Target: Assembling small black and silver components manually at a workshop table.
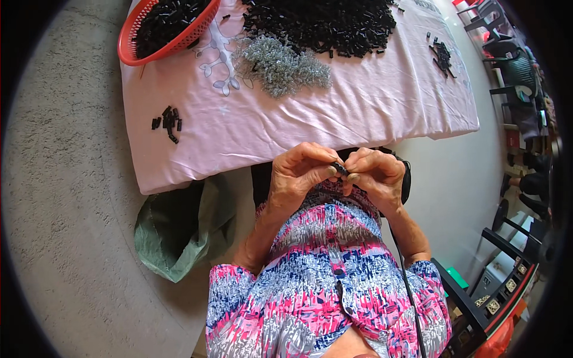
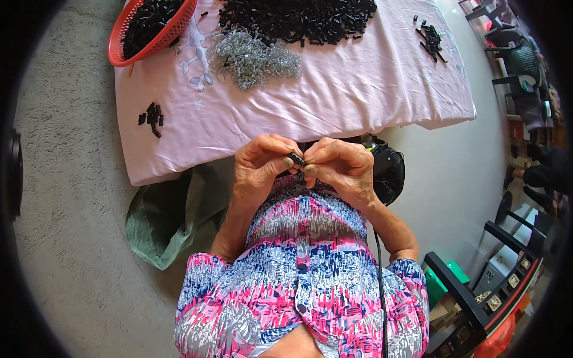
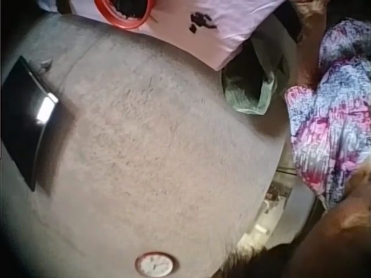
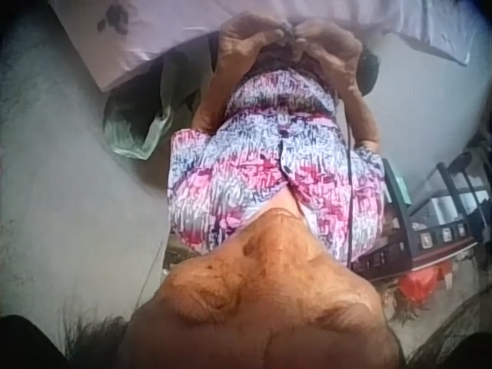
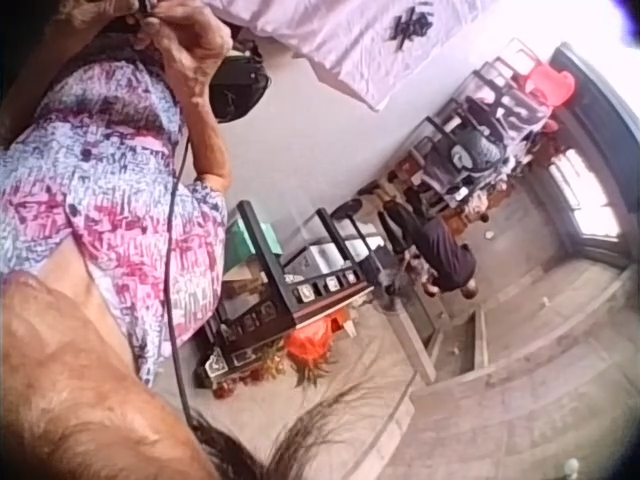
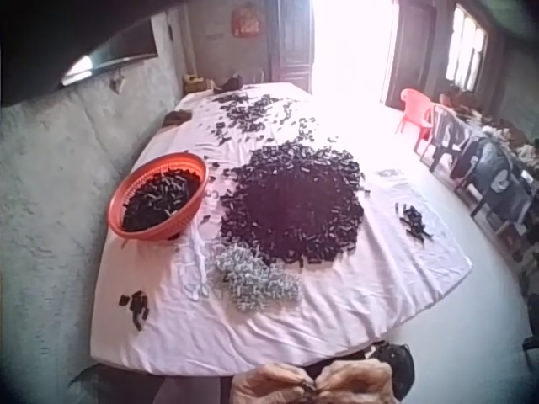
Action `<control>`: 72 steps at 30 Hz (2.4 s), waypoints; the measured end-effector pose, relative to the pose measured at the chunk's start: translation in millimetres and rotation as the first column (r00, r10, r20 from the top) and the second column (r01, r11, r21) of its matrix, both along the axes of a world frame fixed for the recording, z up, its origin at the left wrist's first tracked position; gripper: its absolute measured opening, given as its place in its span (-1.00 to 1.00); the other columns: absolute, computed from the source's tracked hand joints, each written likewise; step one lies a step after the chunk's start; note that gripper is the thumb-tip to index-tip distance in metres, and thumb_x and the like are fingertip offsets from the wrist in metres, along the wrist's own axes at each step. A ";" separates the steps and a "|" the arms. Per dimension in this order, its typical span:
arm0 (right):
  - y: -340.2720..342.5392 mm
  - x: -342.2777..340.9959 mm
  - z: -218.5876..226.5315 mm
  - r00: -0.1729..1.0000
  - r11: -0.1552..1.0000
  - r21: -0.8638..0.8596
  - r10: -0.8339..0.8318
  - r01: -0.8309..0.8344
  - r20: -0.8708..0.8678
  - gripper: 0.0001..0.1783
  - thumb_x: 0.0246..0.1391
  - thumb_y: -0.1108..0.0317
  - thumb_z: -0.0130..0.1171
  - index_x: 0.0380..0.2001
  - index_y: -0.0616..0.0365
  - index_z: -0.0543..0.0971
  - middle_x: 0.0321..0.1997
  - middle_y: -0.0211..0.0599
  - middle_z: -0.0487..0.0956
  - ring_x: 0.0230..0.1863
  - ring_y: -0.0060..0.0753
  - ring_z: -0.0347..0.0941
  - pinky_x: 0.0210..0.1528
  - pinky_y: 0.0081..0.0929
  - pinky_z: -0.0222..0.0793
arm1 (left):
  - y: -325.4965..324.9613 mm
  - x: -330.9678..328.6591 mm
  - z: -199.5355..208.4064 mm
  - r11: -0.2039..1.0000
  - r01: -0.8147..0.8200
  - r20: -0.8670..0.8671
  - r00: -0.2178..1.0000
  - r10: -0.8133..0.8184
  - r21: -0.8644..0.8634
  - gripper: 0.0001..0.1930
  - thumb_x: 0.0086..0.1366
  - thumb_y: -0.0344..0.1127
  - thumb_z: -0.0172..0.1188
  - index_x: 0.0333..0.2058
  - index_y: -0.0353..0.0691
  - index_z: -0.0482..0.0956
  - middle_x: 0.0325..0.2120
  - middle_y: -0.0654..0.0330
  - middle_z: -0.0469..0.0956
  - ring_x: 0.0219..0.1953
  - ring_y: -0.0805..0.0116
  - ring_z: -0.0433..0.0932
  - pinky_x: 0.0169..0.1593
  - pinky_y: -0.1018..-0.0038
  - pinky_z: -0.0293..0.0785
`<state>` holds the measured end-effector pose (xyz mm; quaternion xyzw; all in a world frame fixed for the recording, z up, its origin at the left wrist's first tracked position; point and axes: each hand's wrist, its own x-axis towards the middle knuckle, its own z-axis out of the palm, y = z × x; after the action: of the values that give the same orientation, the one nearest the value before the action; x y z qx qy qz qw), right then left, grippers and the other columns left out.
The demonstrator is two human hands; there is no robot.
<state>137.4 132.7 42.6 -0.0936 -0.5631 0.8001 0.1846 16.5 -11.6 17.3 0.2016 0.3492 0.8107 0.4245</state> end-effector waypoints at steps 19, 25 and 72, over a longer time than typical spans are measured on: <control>9.3 -12.0 2.0 0.965 0.586 0.786 0.026 0.198 -0.262 -0.49 -0.33 0.30 0.51 -0.24 0.30 0.61 -0.23 -0.07 0.61 -0.22 -0.05 0.53 -0.20 -0.22 0.47 | -1.3 6.0 -6.7 0.940 0.336 0.483 0.814 -0.324 0.064 -0.46 0.16 -0.45 0.37 0.03 -0.18 0.27 -0.26 0.14 0.60 -0.29 0.45 0.59 -0.23 0.54 0.51; 8.1 -10.3 -6.3 0.958 0.612 0.763 0.026 0.211 -0.286 -0.51 -0.31 0.30 0.50 -0.25 0.32 0.61 -0.23 -0.07 0.62 -0.23 -0.06 0.54 -0.20 -0.23 0.47 | 2.0 12.2 -4.2 0.946 0.315 0.540 0.783 -0.308 0.082 -0.40 0.09 -0.41 0.43 0.04 -0.28 0.27 -0.21 0.17 0.50 -0.18 0.38 0.59 -0.11 0.52 0.54; -2.3 -10.8 -13.4 0.918 0.696 0.677 0.067 0.238 -0.391 -0.43 -0.32 0.41 0.55 -0.17 0.36 0.57 -0.21 -0.06 0.58 -0.20 -0.07 0.56 -0.20 -0.26 0.51 | 0.0 16.4 -2.7 0.944 0.291 0.551 0.767 -0.329 0.158 -0.51 0.08 -0.52 0.40 -0.10 -0.25 0.27 -0.33 0.16 0.52 -0.26 0.38 0.62 -0.22 0.57 0.59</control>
<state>126.6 130.4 29.2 0.1179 -0.7753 0.5114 0.3513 32.9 -11.6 14.6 0.0182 0.1422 0.7628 0.6306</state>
